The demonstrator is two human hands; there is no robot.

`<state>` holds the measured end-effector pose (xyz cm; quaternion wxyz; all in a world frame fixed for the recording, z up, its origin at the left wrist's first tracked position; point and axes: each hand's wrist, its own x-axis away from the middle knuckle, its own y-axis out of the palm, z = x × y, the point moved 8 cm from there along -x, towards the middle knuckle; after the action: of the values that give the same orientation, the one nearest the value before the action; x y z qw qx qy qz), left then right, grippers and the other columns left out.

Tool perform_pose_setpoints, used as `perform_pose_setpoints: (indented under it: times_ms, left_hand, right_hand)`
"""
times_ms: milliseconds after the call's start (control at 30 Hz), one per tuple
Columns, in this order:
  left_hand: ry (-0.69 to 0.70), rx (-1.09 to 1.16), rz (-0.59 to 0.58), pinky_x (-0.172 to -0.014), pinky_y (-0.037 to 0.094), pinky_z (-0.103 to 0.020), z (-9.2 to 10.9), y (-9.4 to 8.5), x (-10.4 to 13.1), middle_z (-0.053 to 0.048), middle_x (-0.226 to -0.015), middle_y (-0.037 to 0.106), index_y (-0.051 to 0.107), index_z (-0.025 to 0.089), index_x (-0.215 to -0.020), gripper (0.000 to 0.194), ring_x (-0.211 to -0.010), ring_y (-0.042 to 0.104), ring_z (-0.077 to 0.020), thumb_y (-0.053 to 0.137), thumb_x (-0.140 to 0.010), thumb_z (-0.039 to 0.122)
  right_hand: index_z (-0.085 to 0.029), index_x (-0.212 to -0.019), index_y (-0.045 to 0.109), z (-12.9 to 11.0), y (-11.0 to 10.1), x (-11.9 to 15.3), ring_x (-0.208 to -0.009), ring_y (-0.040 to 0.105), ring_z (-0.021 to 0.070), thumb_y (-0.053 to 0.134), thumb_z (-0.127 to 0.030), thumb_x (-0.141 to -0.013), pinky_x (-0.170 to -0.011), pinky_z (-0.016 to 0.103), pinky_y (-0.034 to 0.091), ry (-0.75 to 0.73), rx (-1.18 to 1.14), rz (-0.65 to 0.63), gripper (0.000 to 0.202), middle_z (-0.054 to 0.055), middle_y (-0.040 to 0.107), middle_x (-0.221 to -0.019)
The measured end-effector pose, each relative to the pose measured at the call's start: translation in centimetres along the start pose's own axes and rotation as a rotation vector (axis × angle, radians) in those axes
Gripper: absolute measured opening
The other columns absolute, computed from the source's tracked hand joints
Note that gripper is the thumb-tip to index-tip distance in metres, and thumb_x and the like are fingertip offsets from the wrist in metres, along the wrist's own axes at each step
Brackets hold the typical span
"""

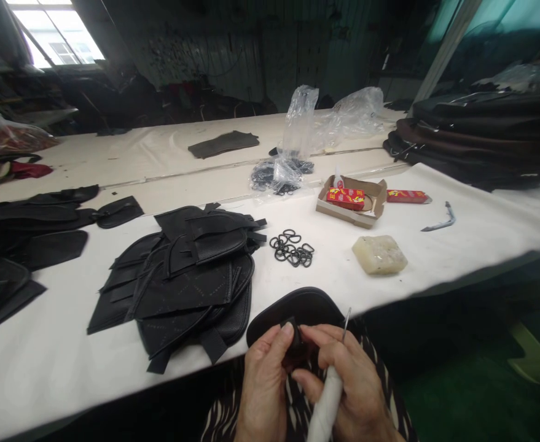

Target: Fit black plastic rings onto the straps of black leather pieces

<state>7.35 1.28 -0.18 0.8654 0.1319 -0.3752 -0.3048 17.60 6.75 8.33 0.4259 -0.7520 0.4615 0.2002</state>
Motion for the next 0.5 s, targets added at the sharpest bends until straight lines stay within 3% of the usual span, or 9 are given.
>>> perform_pose_setpoints:
  times_ms: [133, 233, 333, 400, 500]
  left_hand:
    - [-0.071, 0.004, 0.009, -0.071, 0.053, -0.027, -0.1, 0.0, -0.6, -0.008, -0.069, 0.071, 0.066, 0.011, -0.070, 0.016, -0.069, 0.066, -0.0175, 0.074, -0.066, 0.024]
    - [-0.100, -0.015, 0.002, -0.069, 0.054, -0.027, -0.1, 0.7, -1.1, -0.010, -0.068, 0.072, 0.067, 0.010, -0.069, 0.014, -0.066, 0.068, -0.0191, 0.075, -0.064, 0.021]
    - [-0.081, -0.041, 0.004, -0.064, 0.055, -0.026, 0.6, 2.0, -1.2, -0.011, -0.067, 0.073, 0.068, 0.009, -0.069, 0.009, -0.063, 0.068, -0.0191, 0.072, -0.067, 0.018]
    - [-0.067, -0.040, -0.001, -0.064, 0.055, -0.026, 1.2, 2.9, -1.3, -0.011, -0.068, 0.073, 0.067, 0.009, -0.069, 0.007, -0.064, 0.069, -0.0193, 0.069, -0.069, 0.015]
    - [-0.068, -0.057, 0.004, -0.063, 0.056, -0.027, 1.6, 4.0, -1.8, -0.012, -0.068, 0.073, 0.066, 0.009, -0.069, 0.002, -0.063, 0.069, -0.0197, 0.066, -0.070, 0.010]
  right_hand:
    - [-0.021, -0.083, 0.051, 2.1, -2.6, -0.3, -0.059, 0.063, 0.0163, 0.051, -0.059, -0.082, -0.051, 0.023, 0.051, 0.147, -0.026, -0.136, 0.038, 0.003, 0.066, -0.070]
    - [-0.022, -0.087, 0.053, 3.9, -5.6, -0.6, -0.039, 0.050, 0.0110, 0.039, -0.072, -0.079, -0.036, 0.019, 0.039, 0.261, -0.009, -0.125, 0.053, -0.004, 0.054, -0.051]
    - [-0.021, -0.097, 0.055, 4.9, -8.2, -1.5, -0.038, 0.044, 0.0105, 0.040, -0.068, -0.082, -0.037, 0.019, 0.037, 0.326, 0.027, -0.044, 0.052, -0.006, 0.046, -0.048]
    - [-0.021, -0.093, 0.057, 6.1, -9.5, -1.8, -0.044, 0.045, 0.0115, 0.043, -0.060, -0.085, -0.042, 0.020, 0.038, 0.471, 0.051, 0.037, 0.042, -0.005, 0.047, -0.052]
    - [-0.021, -0.079, 0.052, 8.0, -11.2, -1.9, -0.042, 0.036, 0.0107, 0.043, -0.052, -0.086, -0.038, 0.022, 0.031, 0.655, 0.072, 0.222, 0.033, -0.006, 0.039, -0.052]
